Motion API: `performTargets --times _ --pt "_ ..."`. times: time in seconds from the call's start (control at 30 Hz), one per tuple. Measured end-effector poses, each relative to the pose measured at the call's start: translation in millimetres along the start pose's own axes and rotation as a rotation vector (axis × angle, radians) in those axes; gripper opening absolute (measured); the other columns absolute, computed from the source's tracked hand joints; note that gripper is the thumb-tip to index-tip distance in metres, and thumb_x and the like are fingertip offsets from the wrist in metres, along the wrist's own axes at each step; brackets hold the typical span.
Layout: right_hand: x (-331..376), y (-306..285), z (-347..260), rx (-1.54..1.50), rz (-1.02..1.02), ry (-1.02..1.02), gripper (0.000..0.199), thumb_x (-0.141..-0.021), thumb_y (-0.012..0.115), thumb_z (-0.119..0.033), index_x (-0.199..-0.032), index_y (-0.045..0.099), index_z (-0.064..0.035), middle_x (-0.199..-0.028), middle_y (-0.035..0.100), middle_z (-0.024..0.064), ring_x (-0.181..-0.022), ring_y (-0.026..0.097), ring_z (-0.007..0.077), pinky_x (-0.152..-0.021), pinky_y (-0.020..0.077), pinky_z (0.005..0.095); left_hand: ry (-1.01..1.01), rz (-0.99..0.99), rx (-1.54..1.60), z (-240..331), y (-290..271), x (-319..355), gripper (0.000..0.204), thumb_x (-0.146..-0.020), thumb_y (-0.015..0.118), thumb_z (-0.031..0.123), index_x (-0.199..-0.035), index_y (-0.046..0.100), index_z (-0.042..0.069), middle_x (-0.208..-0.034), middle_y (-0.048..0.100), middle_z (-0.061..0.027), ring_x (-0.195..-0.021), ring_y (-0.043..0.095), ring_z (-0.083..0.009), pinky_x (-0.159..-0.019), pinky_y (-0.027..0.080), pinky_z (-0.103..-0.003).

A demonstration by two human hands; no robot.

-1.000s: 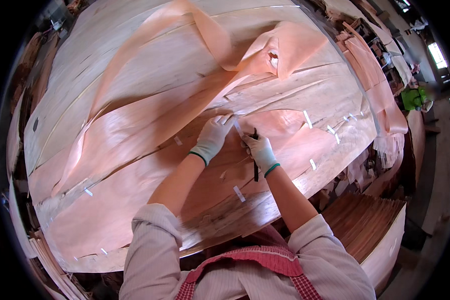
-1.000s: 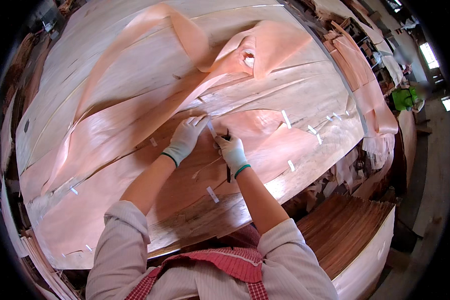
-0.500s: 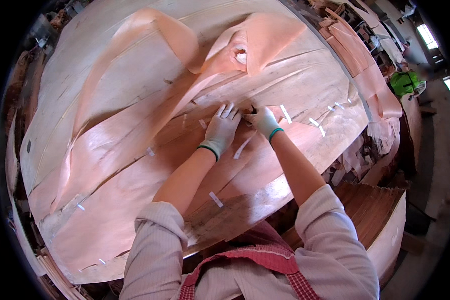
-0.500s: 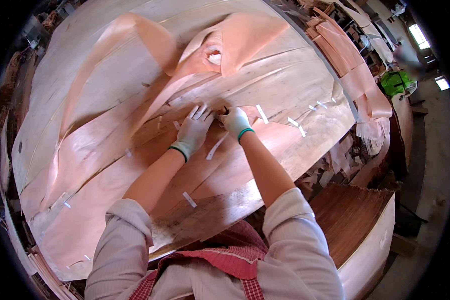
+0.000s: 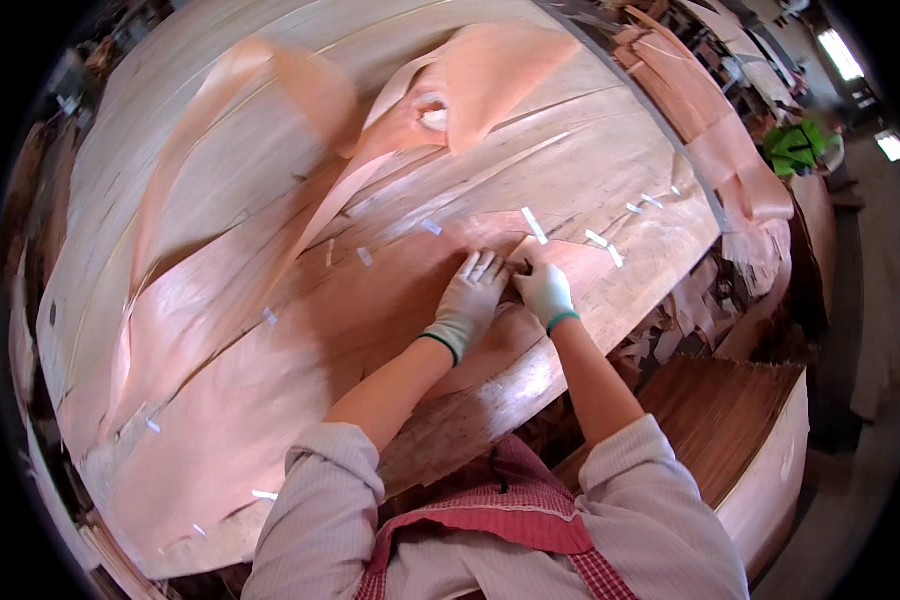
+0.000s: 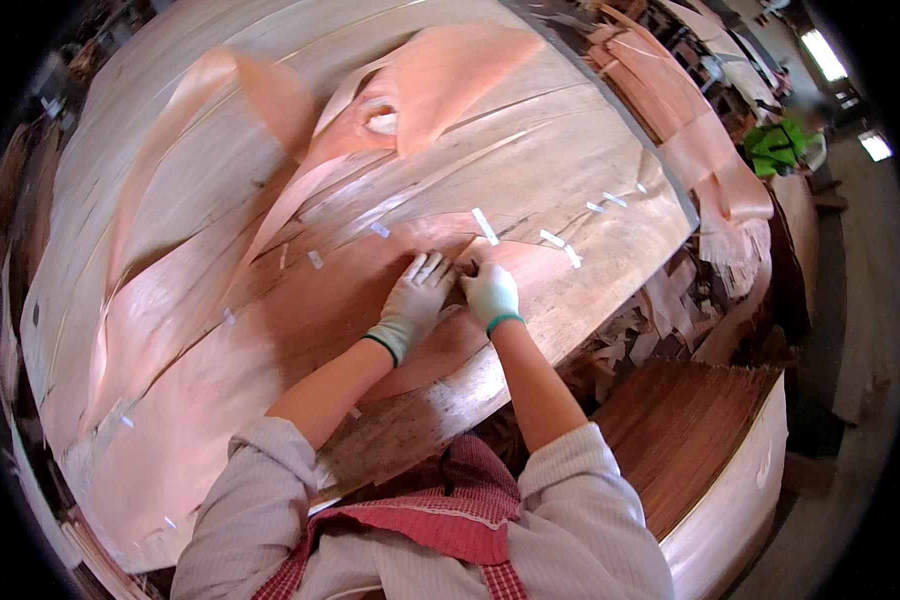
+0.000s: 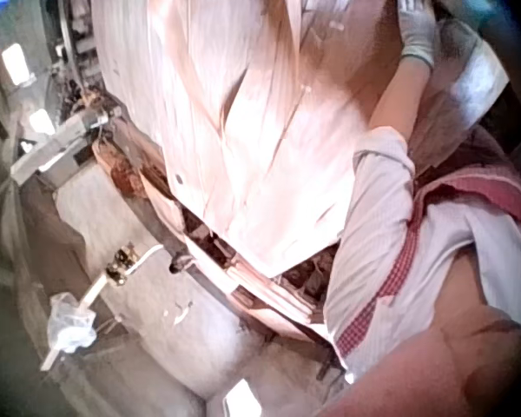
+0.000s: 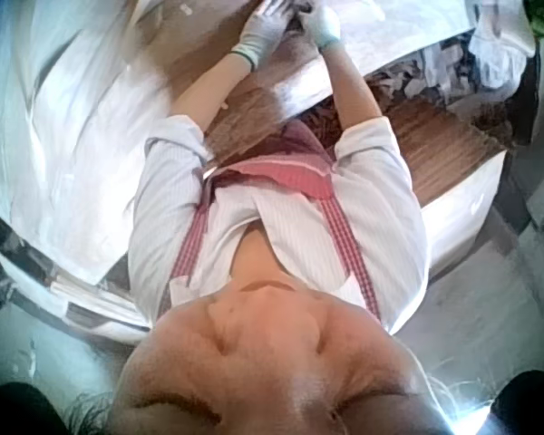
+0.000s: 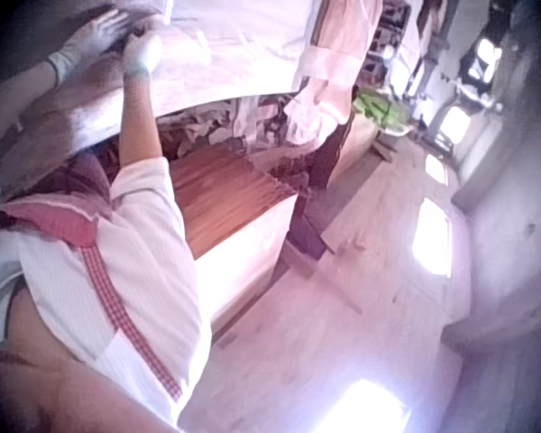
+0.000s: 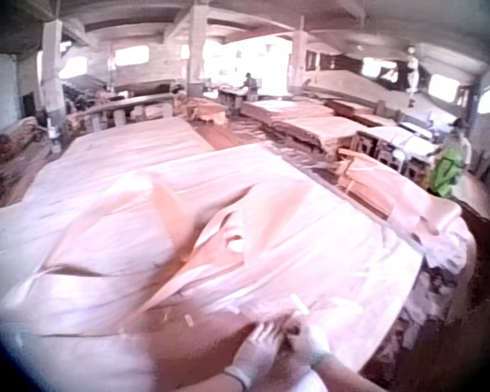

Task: The person applies thin strips of wood veneer to a large wooden board using a utility knife. They smooth the veneer onto the surface, cut the strips to fit the edges, and peel back sections to adjust the placement. The process involves repeated cutting and smoothing of the veneer material.

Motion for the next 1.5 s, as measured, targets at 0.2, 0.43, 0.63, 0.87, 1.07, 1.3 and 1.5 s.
performTargets --times 0.2,0.43,0.63,0.87,1.07,1.3,1.5 --pt "70.0 24.6 8.0 -0.804 0.013 0.208 0.021 -0.09 0.062 -0.018 -0.103 0.059 -0.0008 -0.077 0.061 0.0063 -0.055 0.051 0.0094 -0.044 0.0416 0.0254 -0.052 0.031 -0.052 -0.3 -7.4 0.4 0.038 -0.091 0.042 0.014 -0.126 0.056 0.007 -0.136 0.051 -0.0125 -0.132 0.042 -0.0271 -0.114 0.024 -0.041" --pt "82.9 -128.2 -36.9 -0.7 0.453 -0.061 0.013 -0.099 0.052 -0.023 -0.095 0.05 -0.0108 -0.081 0.064 0.0023 -0.05 0.039 0.0022 -0.043 0.0282 0.0173 -0.683 0.35 0.169 -166.3 -72.2 104.0 0.039 -0.084 0.056 0.017 -0.122 0.058 0.011 -0.117 0.061 -0.0154 -0.107 0.056 -0.0344 -0.092 0.042 -0.049" --pt "108.7 -92.5 -96.5 -0.659 0.272 -0.135 0.012 -0.098 0.051 -0.018 -0.102 0.05 -0.0067 -0.09 0.068 0.0102 -0.046 0.038 0.0021 -0.04 0.0287 0.0183 -0.743 0.916 -0.568 -284.5 -197.5 184.5 0.057 -0.083 0.053 0.01 -0.138 0.039 0.006 -0.127 0.053 -0.0179 -0.111 0.052 -0.0346 -0.091 0.042 -0.051" --pt "122.7 44.8 -139.2 -0.648 -0.341 -0.052 0.015 -0.089 0.06 -0.007 -0.103 0.059 -0.0023 -0.078 0.064 0.0025 -0.056 0.05 0.0057 -0.049 0.0396 0.0214 -0.437 0.528 -0.415 -236.5 -127.6 173.1 0.036 -0.088 0.048 0.015 -0.124 0.054 0.012 -0.122 0.057 -0.0091 -0.12 0.049 -0.0253 -0.1 0.038 -0.041" --pt "88.6 118.7 -189.5 -0.582 -0.389 -0.15 0.011 -0.088 0.061 -0.009 -0.094 0.06 -0.0002 -0.075 0.065 0.0043 -0.056 0.051 0.0076 -0.049 0.04 0.0234 -0.747 0.74 -0.483 -283.6 -154.1 199.6 0.032 -0.085 0.05 0.009 -0.116 0.058 0.011 -0.133 0.05 -0.0102 -0.127 0.042 -0.0277 -0.104 0.035 -0.044" --pt "31.9 171.1 -230.7 -0.545 -0.4 -0.009 0.015 -0.087 0.062 -0.015 -0.09 0.061 -0.0001 -0.072 0.064 0.0043 -0.053 0.05 0.0089 -0.048 0.0394 0.0248 -0.351 0.467 -0.174 -210.5 -123.2 183.2 0.025 -0.082 0.055 0.01 -0.107 0.06 0.009 -0.126 0.056 -0.0066 -0.118 0.049 -0.0251 -0.096 0.041 -0.04" --pt "17.2 202.4 -242.2 -0.58 -0.435 -0.007 0.016 -0.088 0.062 -0.017 -0.091 0.06 -0.0016 -0.072 0.063 0.0037 -0.052 0.049 0.0079 -0.047 0.0379 0.0232 -0.641 0.478 -0.535 -256.6 -117.2 211.8 0.036 -0.09 0.05 0.009 -0.124 0.056 0.002 -0.136 0.051 -0.0061 -0.122 0.047 -0.0226 -0.1 0.038 -0.04"
Point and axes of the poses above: each hand's wrist, its own x-axis away from the middle knuckle, its own y-axis out of the palm, z = x × y, the point moved 7 cm from there along -x, towards the middle knuckle
